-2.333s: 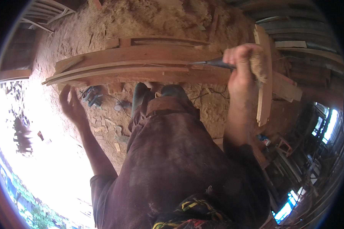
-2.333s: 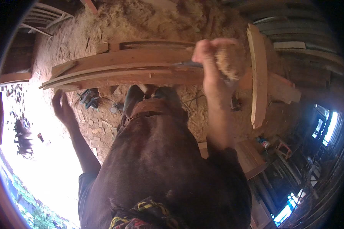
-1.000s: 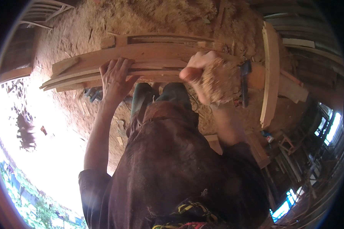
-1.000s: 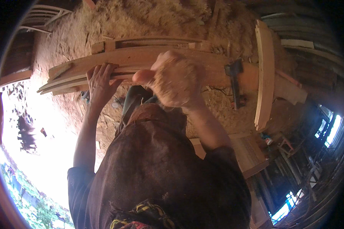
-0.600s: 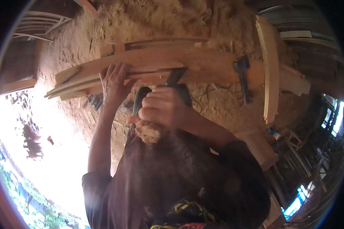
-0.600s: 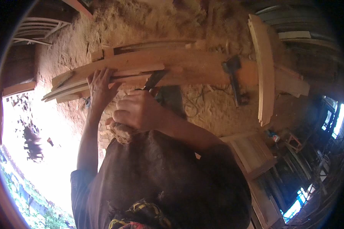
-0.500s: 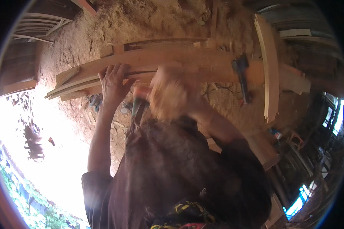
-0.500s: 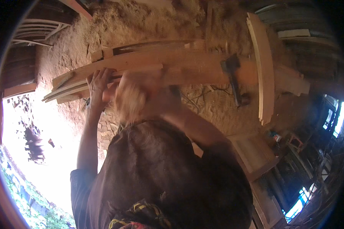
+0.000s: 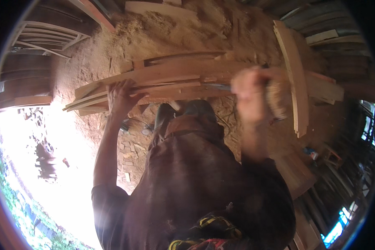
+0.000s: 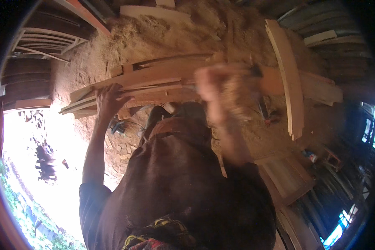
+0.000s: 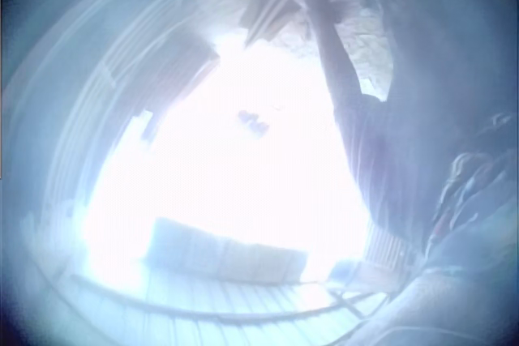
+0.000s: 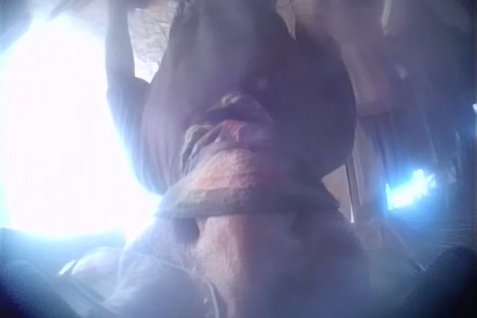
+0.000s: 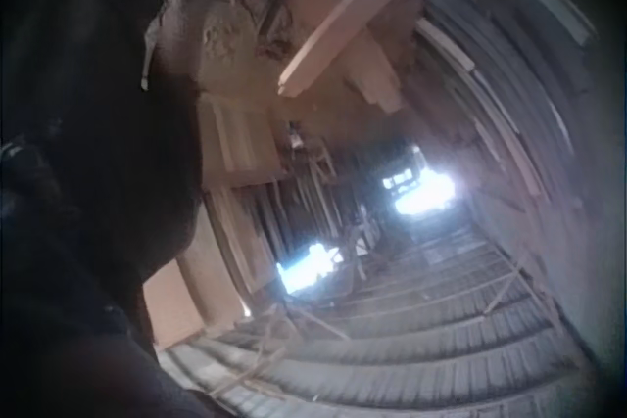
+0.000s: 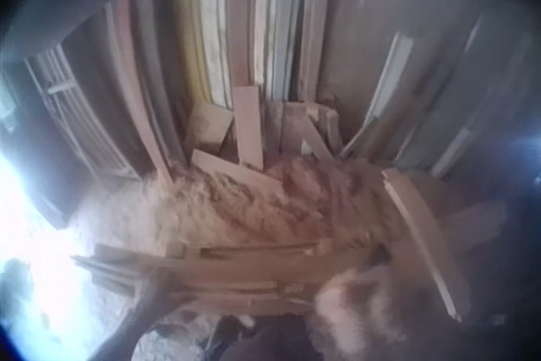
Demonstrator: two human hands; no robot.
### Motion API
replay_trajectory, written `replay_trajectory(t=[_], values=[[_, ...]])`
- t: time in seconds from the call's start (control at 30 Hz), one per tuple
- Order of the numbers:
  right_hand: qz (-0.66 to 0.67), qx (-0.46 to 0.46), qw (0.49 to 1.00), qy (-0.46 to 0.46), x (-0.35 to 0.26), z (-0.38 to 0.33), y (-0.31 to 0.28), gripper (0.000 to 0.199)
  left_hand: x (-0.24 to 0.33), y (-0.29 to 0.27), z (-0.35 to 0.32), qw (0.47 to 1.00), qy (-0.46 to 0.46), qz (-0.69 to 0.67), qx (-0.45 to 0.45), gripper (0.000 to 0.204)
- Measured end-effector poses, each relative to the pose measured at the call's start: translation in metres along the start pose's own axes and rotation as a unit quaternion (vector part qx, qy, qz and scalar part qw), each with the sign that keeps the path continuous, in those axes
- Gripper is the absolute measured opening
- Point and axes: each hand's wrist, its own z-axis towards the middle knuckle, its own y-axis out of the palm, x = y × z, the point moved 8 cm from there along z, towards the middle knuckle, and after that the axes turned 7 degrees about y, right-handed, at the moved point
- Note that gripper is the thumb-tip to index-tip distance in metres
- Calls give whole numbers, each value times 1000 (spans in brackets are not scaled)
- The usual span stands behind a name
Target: The person uses a chisel and mallet to carve a curved wooden piece, repeatedly striking the chisel to remove wood shavings. The person also uses a square ruler to measure the wood and continues carving along the marked lines.
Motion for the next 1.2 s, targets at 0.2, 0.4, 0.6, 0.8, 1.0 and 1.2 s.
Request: replay_trajectory(t=[0.2,0.4,0.6,0.8,1.0,1.2], values=[[-102,209,968,93,9,-9,-99,18,-34,-37,5,994,-8,-71,83,46],[-78,134,964,217,53,-16,-105,30,-41,-238,51,887,-41,-279,365,42],[-124,-53,977,165,49,5,-70,62,1,-253,51,569,-95,-620,532,82],[-170,-188,962,101,18,7,-81,57,-36,-77,23,378,-218,-711,552,87],[-185,-97,970,123,31,-2,-128,48,20,76,-8,193,-286,-773,532,94],[-155,-4,970,188,38,6,-167,39,68,112,-24,165,-228,-859,429,91]])
